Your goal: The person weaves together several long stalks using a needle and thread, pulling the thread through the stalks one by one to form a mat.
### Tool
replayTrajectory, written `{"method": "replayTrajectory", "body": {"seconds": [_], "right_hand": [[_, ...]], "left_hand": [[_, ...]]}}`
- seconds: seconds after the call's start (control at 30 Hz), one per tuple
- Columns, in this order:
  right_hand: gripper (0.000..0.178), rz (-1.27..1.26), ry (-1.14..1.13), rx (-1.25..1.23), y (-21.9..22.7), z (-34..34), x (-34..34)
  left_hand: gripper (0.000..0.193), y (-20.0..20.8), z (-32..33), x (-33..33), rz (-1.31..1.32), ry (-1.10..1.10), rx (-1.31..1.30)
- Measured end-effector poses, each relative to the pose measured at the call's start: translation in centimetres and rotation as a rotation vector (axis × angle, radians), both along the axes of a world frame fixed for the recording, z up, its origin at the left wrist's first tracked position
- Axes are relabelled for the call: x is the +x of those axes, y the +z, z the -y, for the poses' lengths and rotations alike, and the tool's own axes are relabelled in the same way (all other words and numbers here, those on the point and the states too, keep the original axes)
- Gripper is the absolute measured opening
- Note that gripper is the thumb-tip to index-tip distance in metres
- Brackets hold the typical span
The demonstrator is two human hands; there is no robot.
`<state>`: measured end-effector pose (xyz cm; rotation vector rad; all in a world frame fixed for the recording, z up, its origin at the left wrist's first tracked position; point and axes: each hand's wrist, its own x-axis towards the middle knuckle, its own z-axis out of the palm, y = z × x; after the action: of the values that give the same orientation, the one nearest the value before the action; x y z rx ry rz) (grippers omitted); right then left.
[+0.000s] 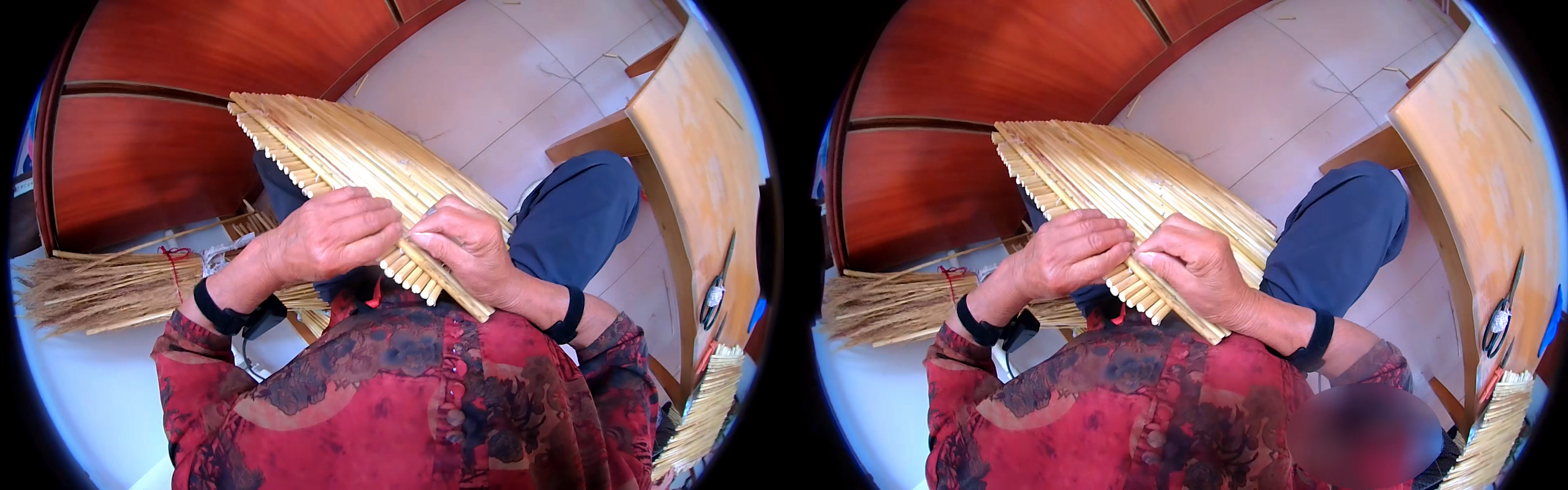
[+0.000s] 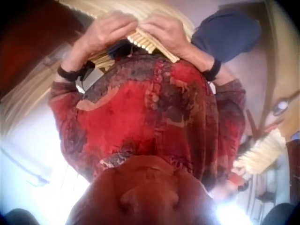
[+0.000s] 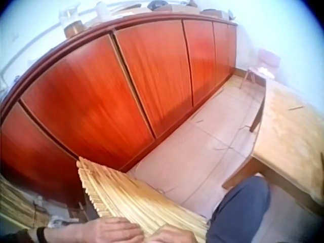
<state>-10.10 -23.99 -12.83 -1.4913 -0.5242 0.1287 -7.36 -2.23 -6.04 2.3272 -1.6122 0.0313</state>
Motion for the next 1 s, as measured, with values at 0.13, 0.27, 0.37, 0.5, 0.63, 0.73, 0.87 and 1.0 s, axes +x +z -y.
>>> {"method": "replayTrajectory", "body": {"seconds": [0.13, 0.27, 0.37, 0.5, 0.63, 0.73, 0.87, 1.0], "right_hand": [[0.004, -0.030, -0.023, -0.010, 0.5, 1.1, -0.2], [0.009, -0.115, -0.373, 0.021, 2.3, 5.0, 2.5], [0.015, -0.186, -0.267, 0.397, 3.9, 7.4, 4.9], [0.020, -0.574, -0.074, 0.861, 4.1, 5.9, 5.0], [0.020, -0.658, 0.159, 0.886, 5.4, 6.0, 6.2], [0.020, -0.578, 0.077, 0.628, 6.5, 7.3, 7.9], [0.020, -0.490, 0.014, 0.324, 7.2, 7.3, 8.3], [0.020, -0.381, 0.029, -0.264, 5.6, 5.9, 7.6]], "left_hand": [[0.031, -0.2, 0.3, 0.5, -0.010, -0.016, -0.045], [0.028, -0.5, -1.4, 0.1, -0.051, -0.050, -0.003], [0.027, 0.0, -0.9, 0.5, -0.079, -0.064, 0.011], [0.029, 0.1, -0.3, 0.4, -0.053, -0.036, 0.045], [0.029, -0.1, -0.3, 0.4, -0.064, -0.006, 0.049], [0.028, -0.1, -0.3, 0.2, -0.057, 0.029, 0.031], [0.027, -0.1, -0.3, 0.4, -0.065, 0.024, 0.018], [0.024, -0.3, -0.4, 0.1, -0.041, 0.003, 0.019]]}}
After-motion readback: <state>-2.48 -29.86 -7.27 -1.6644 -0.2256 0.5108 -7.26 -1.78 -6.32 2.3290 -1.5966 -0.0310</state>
